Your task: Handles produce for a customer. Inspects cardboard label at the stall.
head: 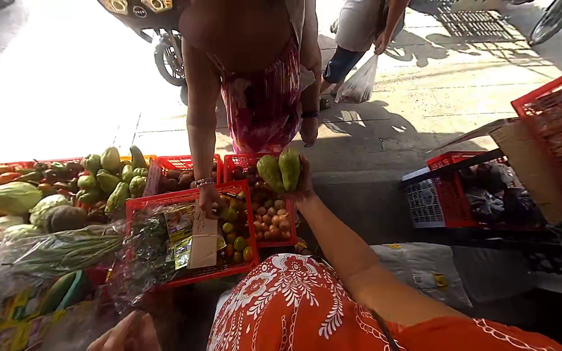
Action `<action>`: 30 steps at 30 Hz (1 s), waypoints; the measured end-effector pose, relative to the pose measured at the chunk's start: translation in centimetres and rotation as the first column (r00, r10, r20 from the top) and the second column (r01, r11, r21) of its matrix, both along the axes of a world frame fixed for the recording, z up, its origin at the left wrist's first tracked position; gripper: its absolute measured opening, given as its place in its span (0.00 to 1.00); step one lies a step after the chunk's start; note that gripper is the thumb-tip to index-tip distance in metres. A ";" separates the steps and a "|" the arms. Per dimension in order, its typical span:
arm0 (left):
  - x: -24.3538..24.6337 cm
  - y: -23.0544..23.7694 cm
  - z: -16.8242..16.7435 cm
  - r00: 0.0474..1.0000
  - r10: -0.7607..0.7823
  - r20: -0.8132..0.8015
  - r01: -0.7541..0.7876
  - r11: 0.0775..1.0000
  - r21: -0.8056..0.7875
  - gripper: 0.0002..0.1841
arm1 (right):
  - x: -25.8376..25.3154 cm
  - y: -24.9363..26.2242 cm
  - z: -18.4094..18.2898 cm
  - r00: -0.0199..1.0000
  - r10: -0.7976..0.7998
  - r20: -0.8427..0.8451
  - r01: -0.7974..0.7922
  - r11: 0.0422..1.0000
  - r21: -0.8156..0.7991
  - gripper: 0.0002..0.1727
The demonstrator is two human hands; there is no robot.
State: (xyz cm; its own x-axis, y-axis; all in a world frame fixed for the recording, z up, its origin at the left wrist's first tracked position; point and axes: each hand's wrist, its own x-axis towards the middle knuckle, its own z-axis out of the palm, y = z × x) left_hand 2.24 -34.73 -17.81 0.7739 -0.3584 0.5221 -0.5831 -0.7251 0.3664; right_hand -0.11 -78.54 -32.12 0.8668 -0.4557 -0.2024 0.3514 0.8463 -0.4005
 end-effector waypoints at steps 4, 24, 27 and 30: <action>-1.6 -3.4 -2.3 0.982 -0.152 -0.115 0.156 0.987 0.028 0.15 | 0.7 -8.1 0.8 0.982 -0.136 0.131 0.137 0.991 0.007 0.47; -5.9 -8.6 -7.1 0.925 -0.157 -0.346 0.188 0.981 0.057 0.13 | -2.6 -11.5 -3.6 0.972 -0.217 0.092 0.197 0.963 0.185 0.51; -6.4 -8.9 -7.4 0.892 -0.185 -0.412 0.226 0.973 0.051 0.12 | -3.3 -10.8 -3.8 0.990 -0.142 -0.006 0.142 0.981 0.135 0.51; -6.3 -8.9 -7.5 0.887 -0.165 -0.431 0.202 0.978 0.041 0.11 | -3.5 -10.2 -4.2 0.997 -0.080 -0.008 0.080 0.992 0.102 0.49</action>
